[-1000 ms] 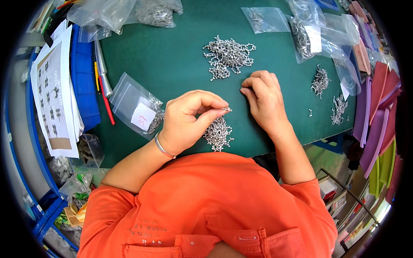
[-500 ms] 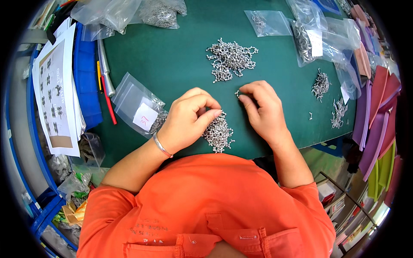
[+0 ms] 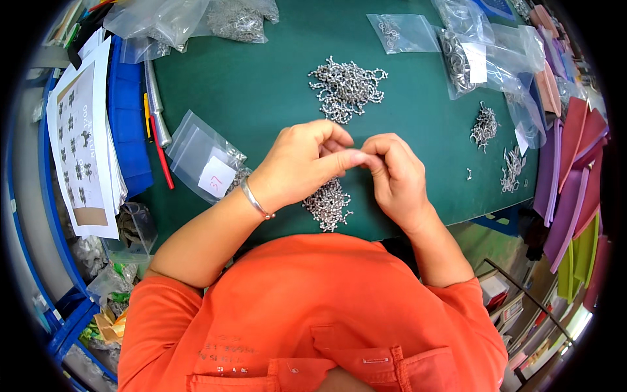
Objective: The person sits at a green workbench and repeatedly picks up small silver metal hooks and cylindrical beads. They thread the beads onto the hooks by hand, creating small linked chains. The person works continuously, handling the components one at a time and placing the finished links onto the table.
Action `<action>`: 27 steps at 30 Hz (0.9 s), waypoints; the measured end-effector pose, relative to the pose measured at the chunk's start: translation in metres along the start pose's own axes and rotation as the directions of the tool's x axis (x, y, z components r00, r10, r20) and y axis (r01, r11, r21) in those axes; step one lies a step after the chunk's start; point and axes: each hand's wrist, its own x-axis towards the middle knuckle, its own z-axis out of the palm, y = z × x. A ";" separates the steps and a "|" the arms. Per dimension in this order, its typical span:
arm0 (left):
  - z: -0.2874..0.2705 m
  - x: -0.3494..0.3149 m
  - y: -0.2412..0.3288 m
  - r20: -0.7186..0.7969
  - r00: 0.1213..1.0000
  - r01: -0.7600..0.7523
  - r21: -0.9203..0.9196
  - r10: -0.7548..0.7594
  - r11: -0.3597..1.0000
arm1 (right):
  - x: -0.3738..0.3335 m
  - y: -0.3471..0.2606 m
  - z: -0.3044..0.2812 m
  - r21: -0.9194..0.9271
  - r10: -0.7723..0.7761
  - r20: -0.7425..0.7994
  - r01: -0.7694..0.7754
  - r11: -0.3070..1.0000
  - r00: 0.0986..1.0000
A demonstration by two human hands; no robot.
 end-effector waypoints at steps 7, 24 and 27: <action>-0.015 -0.014 -0.016 0.020 0.996 0.091 -0.436 -0.091 0.895 | 0.011 0.001 0.004 0.163 -0.080 0.042 0.072 0.984 0.996; -0.001 -0.028 -0.022 -0.231 0.913 -0.374 -0.141 0.337 0.916 | 0.020 0.021 -0.006 -0.224 -0.083 0.096 0.103 0.969 0.992; -0.005 -0.032 -0.019 -0.171 0.897 -0.387 0.136 0.407 0.912 | 0.013 0.015 -0.008 -0.116 0.026 -0.010 -0.027 0.993 1.000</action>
